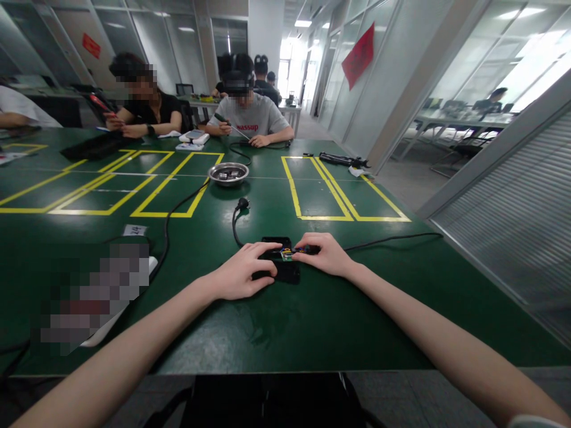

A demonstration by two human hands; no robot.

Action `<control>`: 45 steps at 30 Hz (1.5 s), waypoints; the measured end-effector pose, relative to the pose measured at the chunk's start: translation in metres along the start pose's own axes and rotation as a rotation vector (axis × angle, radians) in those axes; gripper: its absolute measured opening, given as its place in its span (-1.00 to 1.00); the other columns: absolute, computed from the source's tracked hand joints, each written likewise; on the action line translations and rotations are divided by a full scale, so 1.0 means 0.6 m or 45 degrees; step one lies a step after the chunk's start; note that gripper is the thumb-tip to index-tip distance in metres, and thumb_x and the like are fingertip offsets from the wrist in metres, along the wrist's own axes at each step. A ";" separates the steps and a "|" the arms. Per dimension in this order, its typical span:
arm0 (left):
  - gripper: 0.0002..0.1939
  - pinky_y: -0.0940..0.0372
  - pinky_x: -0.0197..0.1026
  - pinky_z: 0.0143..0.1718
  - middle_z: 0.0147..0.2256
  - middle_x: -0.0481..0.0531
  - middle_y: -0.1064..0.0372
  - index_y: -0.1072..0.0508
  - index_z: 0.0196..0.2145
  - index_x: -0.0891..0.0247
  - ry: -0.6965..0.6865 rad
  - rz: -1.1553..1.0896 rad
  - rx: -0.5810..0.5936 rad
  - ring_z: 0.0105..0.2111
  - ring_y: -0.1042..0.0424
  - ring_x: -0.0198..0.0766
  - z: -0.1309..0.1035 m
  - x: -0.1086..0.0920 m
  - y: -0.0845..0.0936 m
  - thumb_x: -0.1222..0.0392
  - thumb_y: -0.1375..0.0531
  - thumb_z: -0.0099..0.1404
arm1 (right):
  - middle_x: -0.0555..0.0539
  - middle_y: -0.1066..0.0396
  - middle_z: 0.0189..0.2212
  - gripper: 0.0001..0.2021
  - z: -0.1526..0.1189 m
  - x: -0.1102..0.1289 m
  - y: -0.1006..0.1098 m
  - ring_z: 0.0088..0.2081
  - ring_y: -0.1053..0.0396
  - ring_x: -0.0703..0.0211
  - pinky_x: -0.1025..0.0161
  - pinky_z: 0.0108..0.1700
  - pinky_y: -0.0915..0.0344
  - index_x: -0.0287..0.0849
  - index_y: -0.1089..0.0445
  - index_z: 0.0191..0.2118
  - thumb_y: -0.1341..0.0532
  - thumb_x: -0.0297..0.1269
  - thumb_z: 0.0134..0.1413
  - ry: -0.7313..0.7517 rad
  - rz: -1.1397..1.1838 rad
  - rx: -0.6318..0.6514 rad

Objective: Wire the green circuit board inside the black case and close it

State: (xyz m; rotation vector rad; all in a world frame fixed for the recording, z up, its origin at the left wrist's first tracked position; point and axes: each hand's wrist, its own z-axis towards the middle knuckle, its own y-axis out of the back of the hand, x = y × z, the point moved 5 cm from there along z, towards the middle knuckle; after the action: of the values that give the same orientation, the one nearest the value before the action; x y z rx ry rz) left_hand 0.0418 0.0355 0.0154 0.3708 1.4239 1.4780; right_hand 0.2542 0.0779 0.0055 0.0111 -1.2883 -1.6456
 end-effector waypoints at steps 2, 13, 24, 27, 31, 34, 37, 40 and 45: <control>-0.91 -0.25 0.19 0.24 0.34 0.20 -0.24 -0.59 -0.24 0.17 0.013 -0.009 0.001 0.29 -0.29 0.08 -0.001 0.001 -0.003 0.29 -0.26 0.39 | -0.06 -0.54 -0.43 -0.64 0.000 0.005 -0.002 -0.44 -0.45 0.19 0.26 -0.35 -0.31 -0.13 -0.59 -0.33 -0.33 0.09 0.23 -0.006 0.002 0.032; -0.96 -0.17 0.19 0.30 0.39 0.17 -0.15 -0.61 -0.24 0.16 0.004 -0.077 -0.001 0.34 -0.22 0.12 -0.002 -0.005 -0.011 0.21 -0.32 0.36 | -0.08 -0.49 -0.28 -0.76 0.004 0.004 -0.021 -0.28 -0.49 0.12 0.20 -0.22 -0.39 -0.13 -0.55 -0.30 -0.42 -0.06 0.15 -0.081 -0.078 -0.062; -0.96 -0.36 0.00 0.19 0.10 0.16 -0.41 -0.44 -0.17 0.20 0.154 -0.190 -0.327 0.13 -0.43 -0.07 0.002 0.015 -0.001 0.25 -0.20 0.41 | -0.13 -0.48 0.01 -0.67 0.000 0.034 -0.031 -0.01 -0.52 0.00 0.09 0.04 -0.45 -0.07 -0.47 0.01 -0.40 -0.21 0.12 0.016 0.034 0.101; -0.90 -0.42 -0.06 0.09 0.01 0.12 -0.43 -0.46 -0.13 0.19 0.208 -0.131 -0.358 0.02 -0.48 -0.13 0.002 0.026 0.000 0.28 -0.15 0.44 | -0.10 -0.52 -0.10 -0.69 0.003 0.028 -0.030 -0.08 -0.54 0.01 0.11 -0.03 -0.45 -0.10 -0.48 -0.05 -0.42 -0.20 0.11 -0.050 -0.027 0.096; -0.85 -0.44 -0.11 -0.02 -0.09 0.08 -0.48 -0.51 -0.09 0.21 0.244 -0.030 -0.311 -0.08 -0.50 -0.15 0.002 0.038 -0.003 0.31 -0.17 0.44 | -0.08 -0.52 -0.18 -0.73 0.004 0.023 -0.027 -0.19 -0.54 0.05 0.18 -0.16 -0.43 -0.11 -0.52 -0.14 -0.46 -0.14 0.07 -0.103 -0.155 0.048; -0.83 -0.44 -0.13 -0.06 -0.16 0.06 -0.51 -0.55 -0.08 0.20 0.233 0.073 -0.266 -0.11 -0.50 -0.15 0.003 0.042 -0.006 0.27 -0.17 0.46 | -0.08 -0.53 -0.21 -0.73 0.004 0.020 -0.027 -0.22 -0.54 0.07 0.20 -0.20 -0.42 -0.12 -0.54 -0.17 -0.47 -0.11 0.07 -0.116 -0.206 0.026; -0.81 -0.44 -0.16 -0.10 -0.17 0.06 -0.52 -0.56 -0.06 0.19 0.233 0.165 -0.259 -0.14 -0.50 -0.17 0.005 0.044 -0.005 0.25 -0.14 0.49 | -0.08 -0.54 -0.22 -0.73 0.004 0.016 -0.026 -0.22 -0.54 0.06 0.20 -0.20 -0.43 -0.12 -0.55 -0.18 -0.46 -0.09 0.08 -0.118 -0.232 -0.012; -0.80 -0.43 -0.19 -0.13 -0.19 0.04 -0.52 -0.56 -0.05 0.17 0.243 0.226 -0.273 -0.16 -0.50 -0.18 0.006 0.046 -0.003 0.24 -0.12 0.51 | -0.09 -0.55 -0.19 -0.73 0.004 0.013 -0.025 -0.21 -0.55 0.06 0.19 -0.19 -0.44 -0.11 -0.56 -0.14 -0.45 -0.10 0.10 -0.111 -0.226 -0.037; -0.79 -0.43 -0.19 -0.15 -0.19 0.04 -0.51 -0.55 -0.04 0.18 0.242 0.250 -0.291 -0.16 -0.50 -0.19 0.006 0.048 -0.001 0.24 -0.11 0.52 | -0.10 -0.59 -0.12 -0.70 0.006 0.008 -0.028 -0.17 -0.56 0.05 0.17 -0.15 -0.47 -0.08 -0.56 -0.03 -0.42 -0.14 0.14 -0.101 -0.146 -0.017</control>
State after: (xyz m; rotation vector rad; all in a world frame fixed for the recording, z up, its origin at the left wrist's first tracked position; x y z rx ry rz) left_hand 0.0317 0.0605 0.0042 0.2371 1.3765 1.8565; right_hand 0.2386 0.0756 -0.0026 0.0115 -1.3578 -1.7675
